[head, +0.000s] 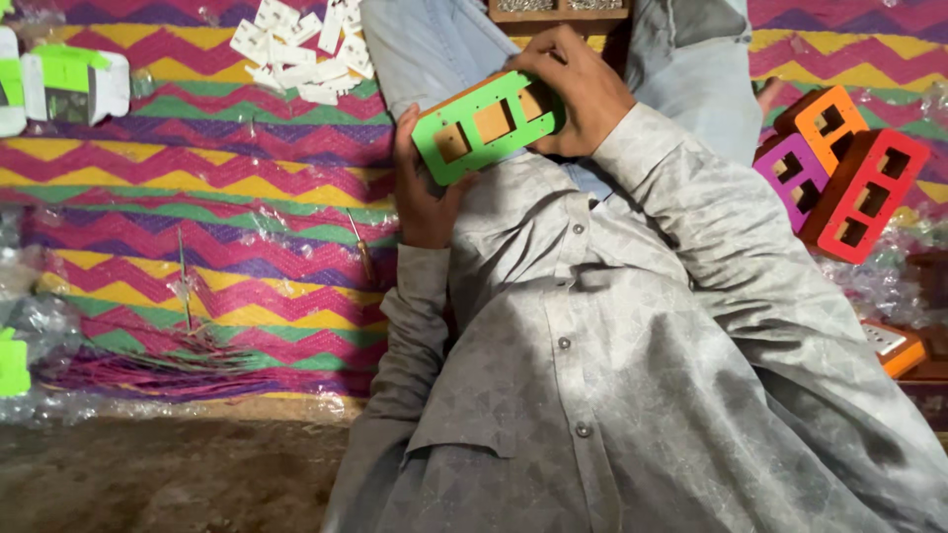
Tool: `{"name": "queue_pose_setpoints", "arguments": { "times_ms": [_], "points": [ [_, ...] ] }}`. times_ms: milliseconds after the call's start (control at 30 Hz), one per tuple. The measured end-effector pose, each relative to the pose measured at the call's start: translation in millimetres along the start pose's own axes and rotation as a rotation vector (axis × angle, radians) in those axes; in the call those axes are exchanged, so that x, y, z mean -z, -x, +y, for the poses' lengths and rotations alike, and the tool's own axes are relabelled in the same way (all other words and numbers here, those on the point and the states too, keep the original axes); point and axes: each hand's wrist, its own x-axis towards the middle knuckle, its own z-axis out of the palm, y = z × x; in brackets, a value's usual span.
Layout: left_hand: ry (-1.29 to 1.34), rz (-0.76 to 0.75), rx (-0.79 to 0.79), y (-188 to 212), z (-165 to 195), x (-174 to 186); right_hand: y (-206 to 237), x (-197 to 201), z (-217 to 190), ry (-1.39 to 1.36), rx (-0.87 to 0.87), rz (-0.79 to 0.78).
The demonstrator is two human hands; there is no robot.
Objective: The person assembles electrical switch modules into red and green plastic housings. They insert white switch modules into the housings, then secure them with screws using a screwdriver. The person works on multiple housings, switching between red and green units.
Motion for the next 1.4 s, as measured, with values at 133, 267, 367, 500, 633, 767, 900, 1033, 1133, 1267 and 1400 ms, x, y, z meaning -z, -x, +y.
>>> {"name": "queue_pose_setpoints", "arguments": {
  "times_ms": [133, 267, 367, 500, 633, 767, 900, 1033, 1133, 1267, 1400],
  "points": [
    [-0.381, 0.088, -0.251, -3, 20, -5, 7, 12, -5, 0.138, 0.13, 0.115],
    [-0.506, 0.201, -0.667, -11, 42, -12, 22, 15, -8, 0.289, 0.381, 0.404],
    [-0.523, 0.15, -0.876, -18, 59, -11, 33, 10, -12, 0.301, 0.418, 0.64],
    [-0.543, 0.031, -0.888, -23, 81, -17, 53, 15, -20, 0.356, 0.31, 0.71],
    [-0.533, 0.016, -0.733, -29, 99, -37, 69, 28, -25, 0.335, 0.191, 0.657],
    [-0.517, -0.135, -0.414, -36, 109, -37, 67, 37, -24, 0.157, 0.016, 0.537],
    [-0.174, -0.148, -0.24, -39, 94, -29, 62, 37, -27, 0.025, -0.107, 0.458],
    [0.425, -0.135, -0.109, -38, 53, -47, 59, 32, -38, 0.022, -0.229, 0.501],
    [0.547, -0.113, 0.045, -21, 30, -75, 57, 23, -47, 0.059, -0.291, 0.512],
    [0.626, 0.016, 0.207, -5, 37, -96, 57, 9, -53, 0.105, -0.357, 0.488],
    [0.093, 0.014, 0.03, -25, 82, -81, 59, 8, -45, -0.169, -0.266, 0.36]
  ]
}}
